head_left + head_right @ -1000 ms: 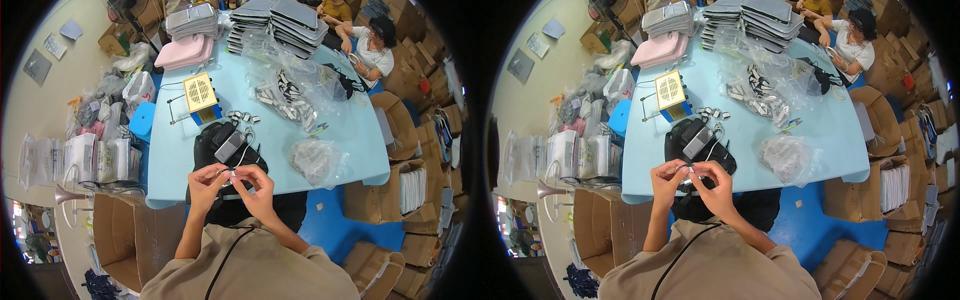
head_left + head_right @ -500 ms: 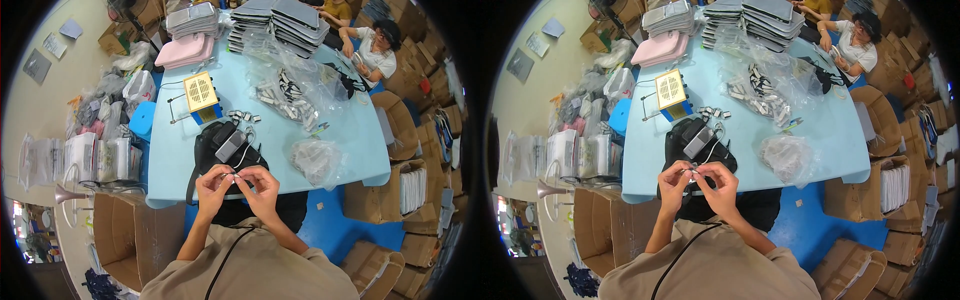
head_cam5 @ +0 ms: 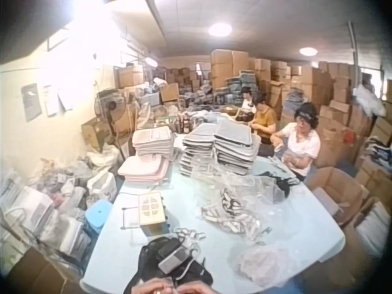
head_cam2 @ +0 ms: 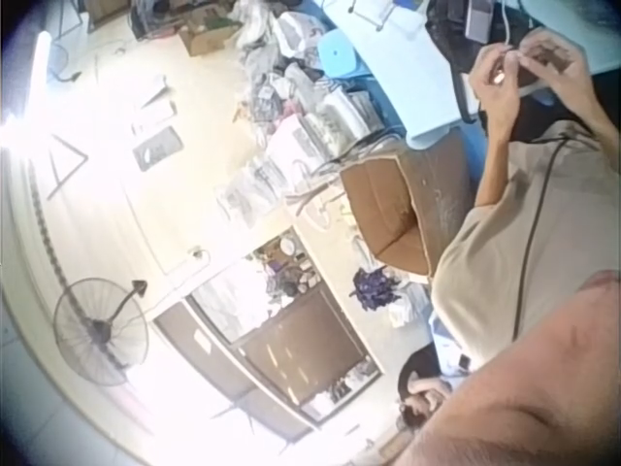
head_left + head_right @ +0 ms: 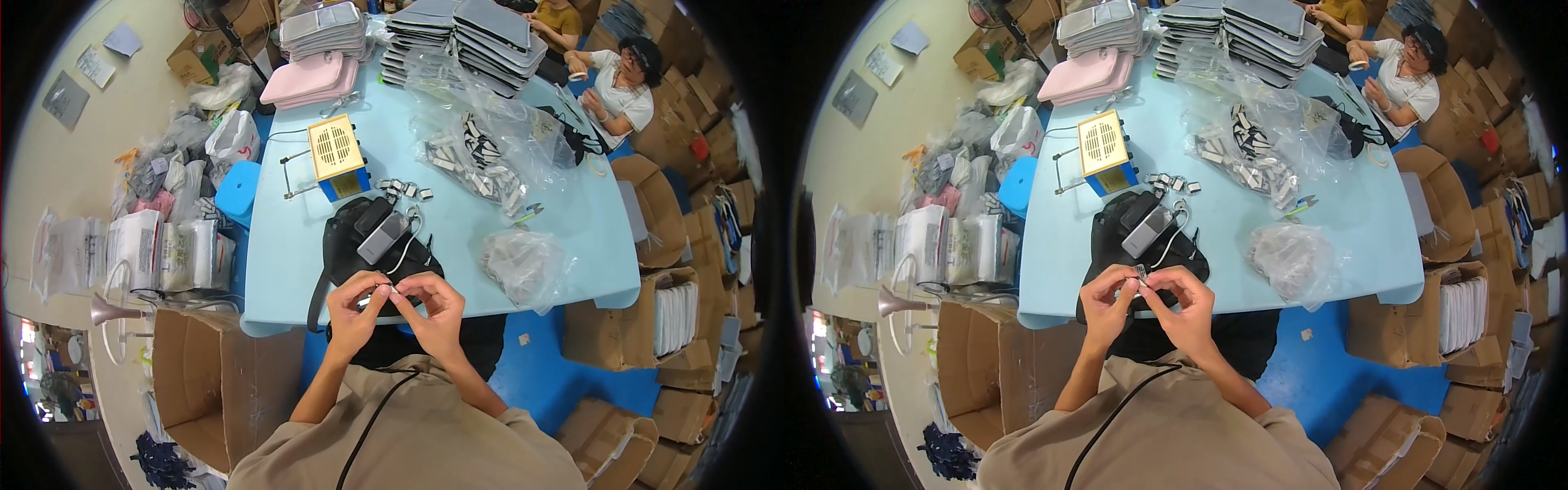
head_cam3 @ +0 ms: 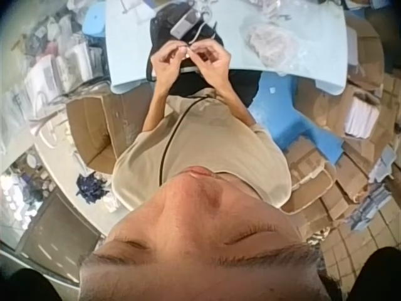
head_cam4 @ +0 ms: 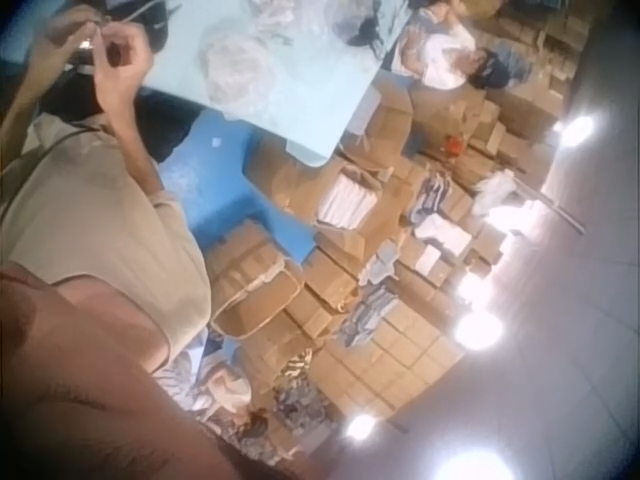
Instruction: Assembling small black plastic components on a workbench in a workshop.
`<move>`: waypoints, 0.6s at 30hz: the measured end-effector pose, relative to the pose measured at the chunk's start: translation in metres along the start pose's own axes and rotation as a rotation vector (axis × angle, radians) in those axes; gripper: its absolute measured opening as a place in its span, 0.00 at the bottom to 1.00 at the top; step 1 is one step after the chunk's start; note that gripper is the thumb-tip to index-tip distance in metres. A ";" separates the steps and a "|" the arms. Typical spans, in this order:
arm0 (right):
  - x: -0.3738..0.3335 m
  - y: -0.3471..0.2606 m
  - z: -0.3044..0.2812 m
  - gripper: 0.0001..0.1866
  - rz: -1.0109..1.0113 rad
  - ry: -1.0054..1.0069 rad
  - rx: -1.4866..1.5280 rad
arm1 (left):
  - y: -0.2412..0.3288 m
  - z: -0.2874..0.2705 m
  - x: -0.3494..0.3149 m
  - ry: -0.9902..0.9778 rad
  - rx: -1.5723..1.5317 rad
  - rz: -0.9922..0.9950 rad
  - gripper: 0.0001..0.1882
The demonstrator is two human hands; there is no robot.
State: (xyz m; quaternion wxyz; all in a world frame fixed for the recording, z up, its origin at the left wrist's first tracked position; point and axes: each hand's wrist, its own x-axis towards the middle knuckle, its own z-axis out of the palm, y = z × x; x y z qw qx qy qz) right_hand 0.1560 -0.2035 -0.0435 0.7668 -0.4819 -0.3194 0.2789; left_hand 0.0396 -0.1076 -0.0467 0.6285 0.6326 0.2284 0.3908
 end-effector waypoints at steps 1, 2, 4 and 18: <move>0.000 0.000 0.000 0.11 0.001 -0.005 -0.011 | -0.001 0.001 -0.001 0.017 0.018 0.017 0.05; 0.000 0.000 0.000 0.11 0.002 -0.006 -0.012 | -0.002 0.002 -0.002 0.035 0.036 0.034 0.05; -0.001 0.002 0.000 0.11 0.028 0.009 -0.028 | -0.002 0.004 -0.002 0.041 0.064 0.058 0.05; -0.004 -0.002 -0.001 0.10 -0.027 0.021 -0.083 | -0.003 0.004 -0.004 -0.009 0.018 0.051 0.05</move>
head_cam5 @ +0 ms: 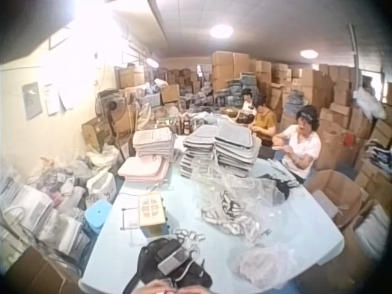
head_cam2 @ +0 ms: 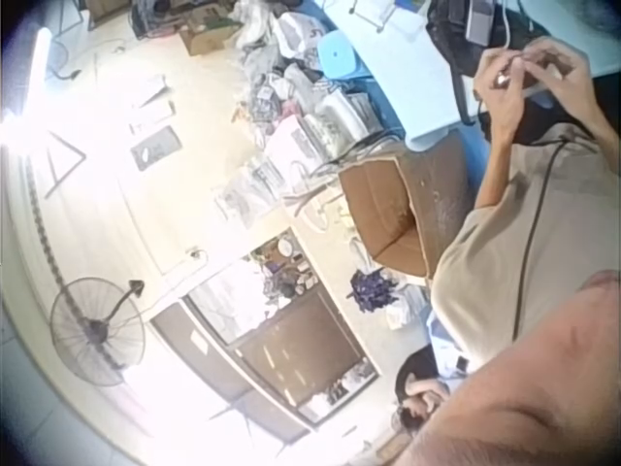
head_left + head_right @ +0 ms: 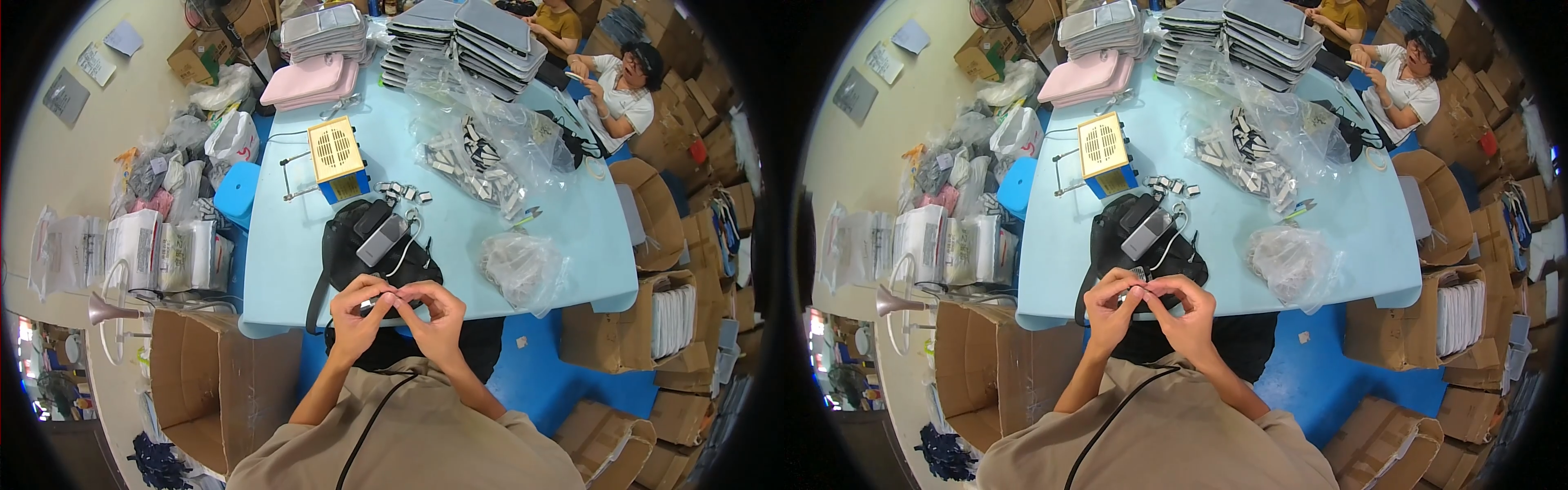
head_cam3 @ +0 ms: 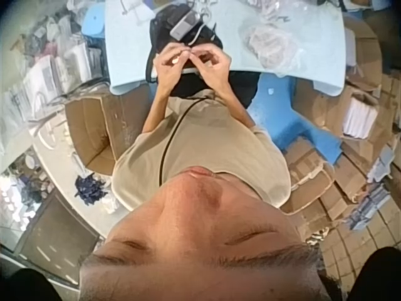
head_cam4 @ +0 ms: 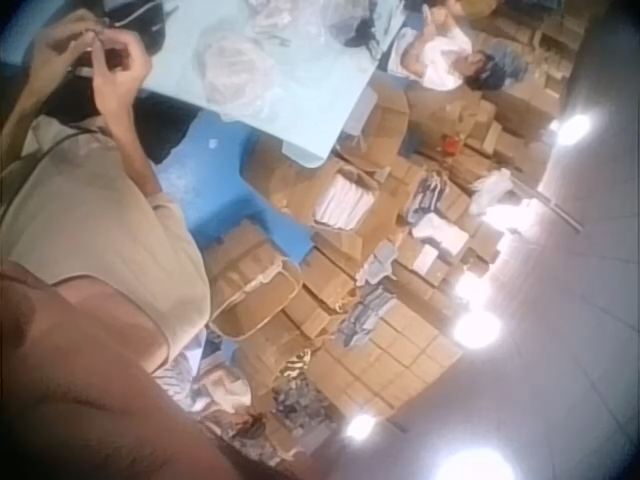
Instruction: Assembling small black plastic components on a workbench in a workshop.
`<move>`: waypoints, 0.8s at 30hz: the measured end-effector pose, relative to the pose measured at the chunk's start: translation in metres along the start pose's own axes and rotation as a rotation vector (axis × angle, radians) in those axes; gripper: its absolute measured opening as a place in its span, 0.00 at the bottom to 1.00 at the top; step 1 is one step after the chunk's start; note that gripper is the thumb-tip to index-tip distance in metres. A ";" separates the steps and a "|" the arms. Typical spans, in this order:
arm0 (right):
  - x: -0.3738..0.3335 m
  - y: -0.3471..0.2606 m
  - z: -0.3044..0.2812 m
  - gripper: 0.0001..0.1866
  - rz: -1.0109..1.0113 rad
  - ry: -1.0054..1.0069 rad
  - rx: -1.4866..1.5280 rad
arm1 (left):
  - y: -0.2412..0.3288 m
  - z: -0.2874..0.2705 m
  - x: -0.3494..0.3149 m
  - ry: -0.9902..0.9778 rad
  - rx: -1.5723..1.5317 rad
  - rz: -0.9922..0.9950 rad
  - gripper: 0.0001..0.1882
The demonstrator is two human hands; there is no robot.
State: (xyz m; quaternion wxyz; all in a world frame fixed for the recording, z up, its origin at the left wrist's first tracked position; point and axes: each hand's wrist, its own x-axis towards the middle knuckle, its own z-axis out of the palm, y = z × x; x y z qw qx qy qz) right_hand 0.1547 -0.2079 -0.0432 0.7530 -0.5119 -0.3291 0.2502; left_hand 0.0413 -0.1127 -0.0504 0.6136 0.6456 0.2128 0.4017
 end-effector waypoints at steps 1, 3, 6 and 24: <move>0.000 0.000 0.000 0.10 -0.006 0.011 -0.012 | -0.001 0.001 0.000 0.007 0.001 0.008 0.05; -0.002 0.002 -0.002 0.09 -0.019 0.012 -0.036 | -0.003 0.004 -0.002 0.014 0.002 0.017 0.05; -0.005 0.007 -0.006 0.09 -0.037 0.021 -0.072 | -0.010 0.006 -0.006 0.038 -0.092 -0.016 0.05; -0.025 0.025 -0.113 0.06 0.145 0.098 -0.205 | -0.056 0.034 0.037 -0.198 0.011 -0.376 0.07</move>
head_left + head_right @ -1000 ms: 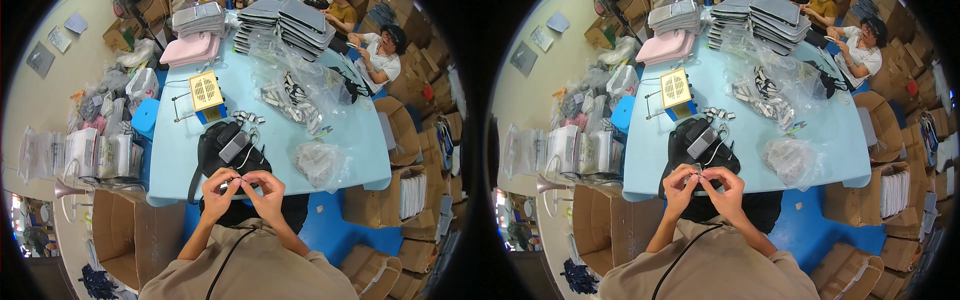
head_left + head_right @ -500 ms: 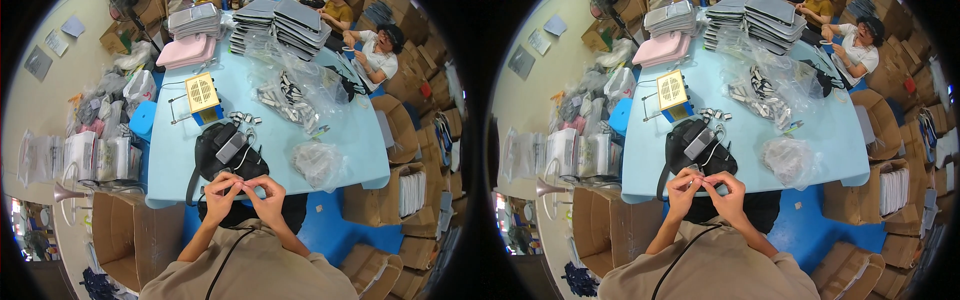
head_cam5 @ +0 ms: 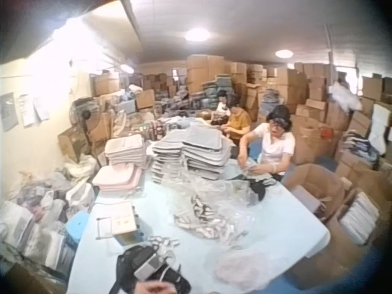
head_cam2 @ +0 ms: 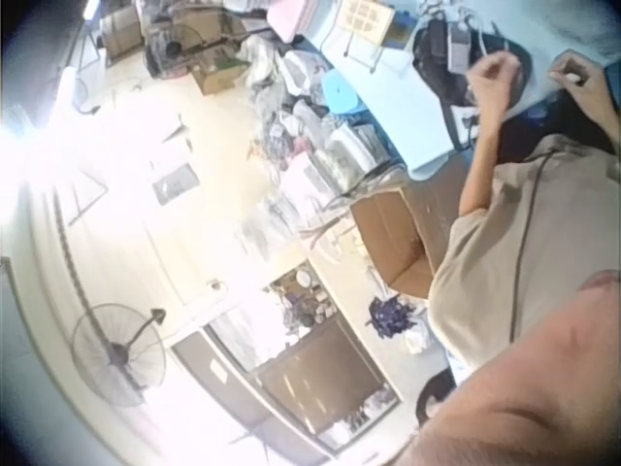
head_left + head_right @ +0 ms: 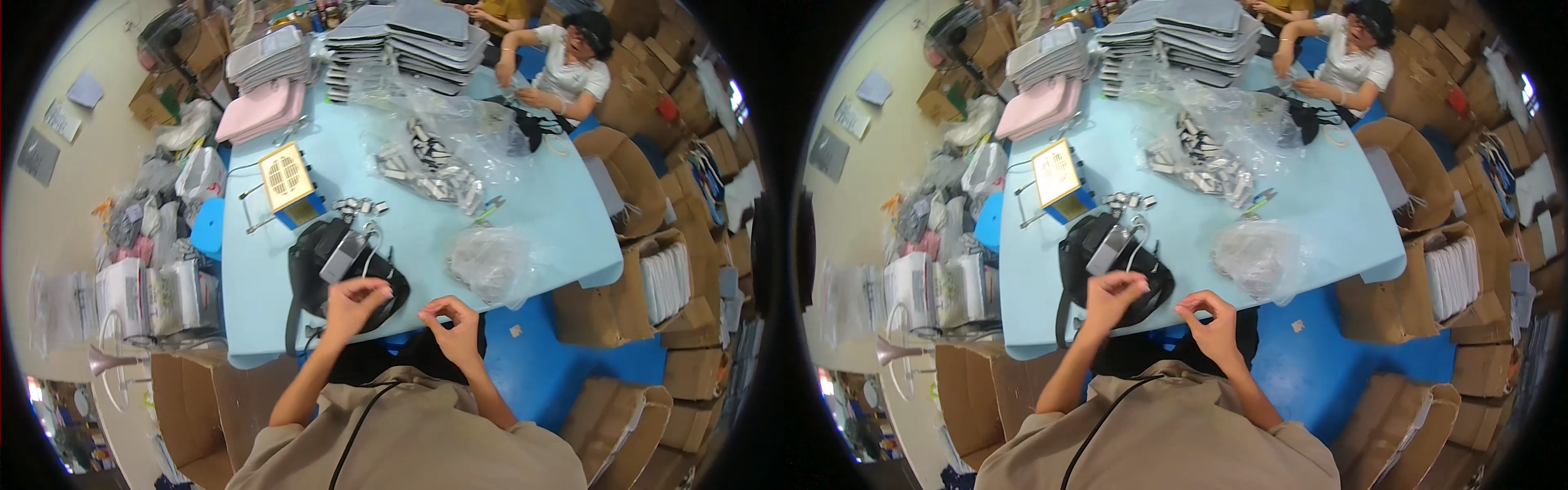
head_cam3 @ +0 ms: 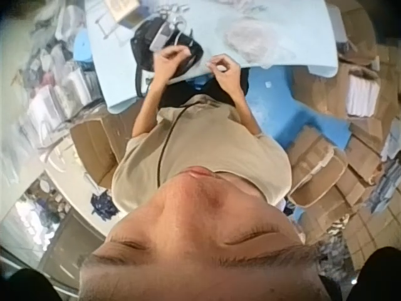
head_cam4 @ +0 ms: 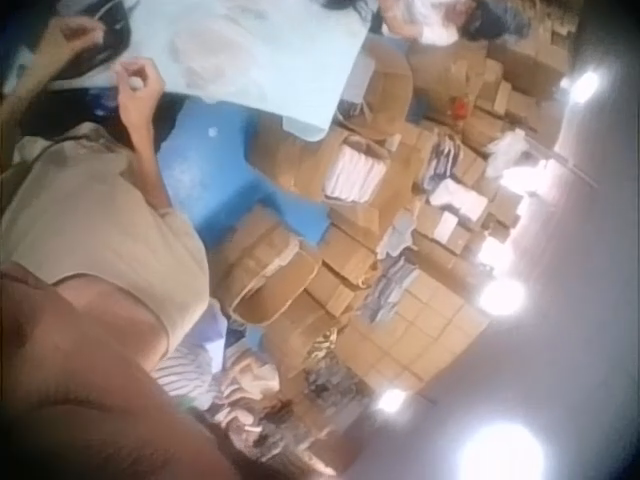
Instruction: Assembling small black plastic components on a workbench in a workshop.
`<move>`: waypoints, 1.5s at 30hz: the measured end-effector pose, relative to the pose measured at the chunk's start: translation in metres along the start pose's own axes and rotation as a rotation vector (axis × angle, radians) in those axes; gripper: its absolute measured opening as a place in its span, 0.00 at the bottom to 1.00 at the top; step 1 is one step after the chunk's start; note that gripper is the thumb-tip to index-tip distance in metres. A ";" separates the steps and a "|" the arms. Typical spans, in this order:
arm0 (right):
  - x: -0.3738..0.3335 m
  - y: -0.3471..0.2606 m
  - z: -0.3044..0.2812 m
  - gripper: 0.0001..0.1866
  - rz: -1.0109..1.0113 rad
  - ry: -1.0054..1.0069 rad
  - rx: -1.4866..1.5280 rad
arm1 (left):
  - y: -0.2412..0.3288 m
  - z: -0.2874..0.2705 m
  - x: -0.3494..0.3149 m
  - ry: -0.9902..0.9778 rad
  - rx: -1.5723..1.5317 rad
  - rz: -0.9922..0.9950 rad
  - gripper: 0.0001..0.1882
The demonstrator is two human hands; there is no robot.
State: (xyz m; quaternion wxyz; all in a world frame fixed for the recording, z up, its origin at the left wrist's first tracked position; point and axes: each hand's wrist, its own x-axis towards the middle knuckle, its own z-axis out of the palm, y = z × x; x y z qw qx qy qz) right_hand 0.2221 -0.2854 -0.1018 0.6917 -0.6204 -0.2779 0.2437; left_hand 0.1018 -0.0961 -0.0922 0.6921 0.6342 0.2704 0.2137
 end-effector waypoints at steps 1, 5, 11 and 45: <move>0.000 -0.002 -0.010 0.06 -0.026 0.081 -0.044 | 0.004 -0.006 0.017 0.024 0.063 0.030 0.08; 0.012 -0.004 -0.055 0.06 -0.116 0.397 -0.174 | 0.019 -0.024 0.103 0.033 0.278 0.177 0.12; 0.055 0.021 -0.109 0.08 -0.136 0.464 -0.448 | 0.028 -0.003 0.179 0.141 0.845 0.530 0.14; 0.021 0.000 -0.099 0.05 0.055 0.470 0.137 | 0.016 0.065 0.113 -0.170 0.128 0.169 0.10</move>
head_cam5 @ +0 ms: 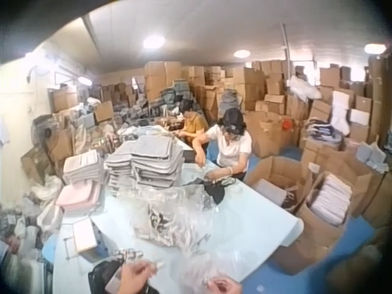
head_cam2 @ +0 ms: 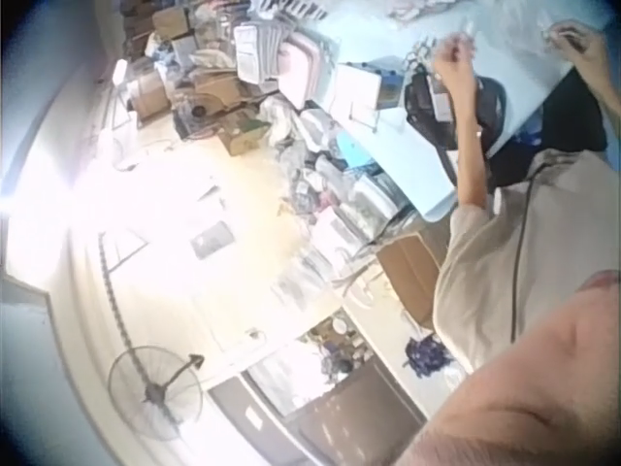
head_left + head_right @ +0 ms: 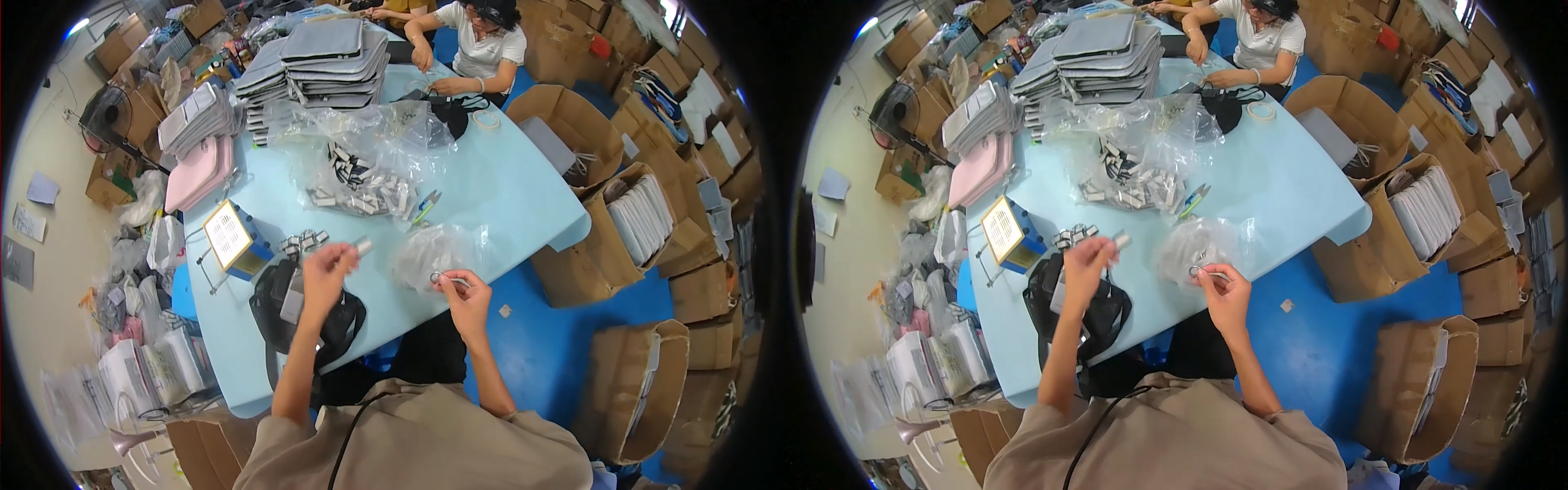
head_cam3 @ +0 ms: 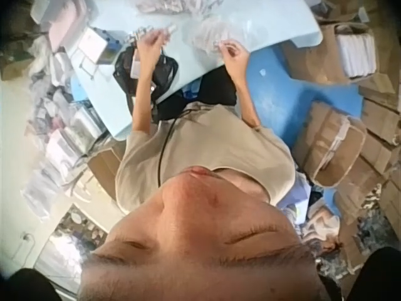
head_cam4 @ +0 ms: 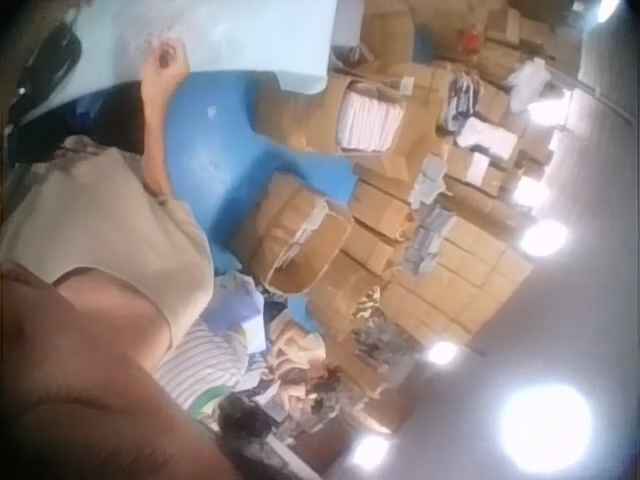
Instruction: Assembling small black plastic components on a workbench in a workshop.
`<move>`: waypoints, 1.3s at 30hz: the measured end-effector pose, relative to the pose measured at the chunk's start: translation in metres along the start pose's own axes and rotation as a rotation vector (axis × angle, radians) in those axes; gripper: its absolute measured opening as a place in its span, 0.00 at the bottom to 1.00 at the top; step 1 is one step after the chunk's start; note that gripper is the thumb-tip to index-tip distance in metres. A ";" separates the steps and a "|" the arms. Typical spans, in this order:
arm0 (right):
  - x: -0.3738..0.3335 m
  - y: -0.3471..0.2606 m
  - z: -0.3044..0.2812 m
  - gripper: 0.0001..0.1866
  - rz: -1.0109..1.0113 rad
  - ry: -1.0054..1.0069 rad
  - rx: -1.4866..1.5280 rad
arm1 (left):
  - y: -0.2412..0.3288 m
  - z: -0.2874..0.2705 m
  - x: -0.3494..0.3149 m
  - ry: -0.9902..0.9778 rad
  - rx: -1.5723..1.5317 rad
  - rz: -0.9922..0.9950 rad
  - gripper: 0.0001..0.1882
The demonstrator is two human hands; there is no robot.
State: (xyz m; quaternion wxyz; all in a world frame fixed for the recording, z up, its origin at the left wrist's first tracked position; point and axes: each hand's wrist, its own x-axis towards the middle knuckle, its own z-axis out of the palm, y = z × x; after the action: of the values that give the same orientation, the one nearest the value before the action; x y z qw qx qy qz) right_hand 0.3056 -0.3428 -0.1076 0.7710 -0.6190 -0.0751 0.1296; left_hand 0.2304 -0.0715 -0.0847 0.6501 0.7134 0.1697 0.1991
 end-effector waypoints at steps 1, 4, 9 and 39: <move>-0.009 -0.005 0.003 0.05 0.010 -0.009 -0.009 | 0.003 0.000 -0.031 -0.013 -0.023 -0.047 0.10; -0.033 -0.014 0.015 0.06 0.145 -0.093 0.158 | 0.017 0.012 -0.102 -0.012 -0.171 -0.152 0.09; -0.068 -0.018 0.040 0.05 0.197 -0.197 0.203 | 0.042 0.017 -0.150 0.050 0.056 -0.015 0.07; -0.088 -0.004 0.077 0.07 0.281 -0.690 0.205 | 0.015 -0.015 -0.186 -0.095 -0.379 -0.078 0.21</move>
State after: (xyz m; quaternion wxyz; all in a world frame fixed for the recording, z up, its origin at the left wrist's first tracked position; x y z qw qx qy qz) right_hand 0.2010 -0.2978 -0.0824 0.7330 -0.4630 -0.2311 0.4415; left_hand 0.0616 -0.1534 -0.0810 0.7872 0.5798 0.1260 0.1681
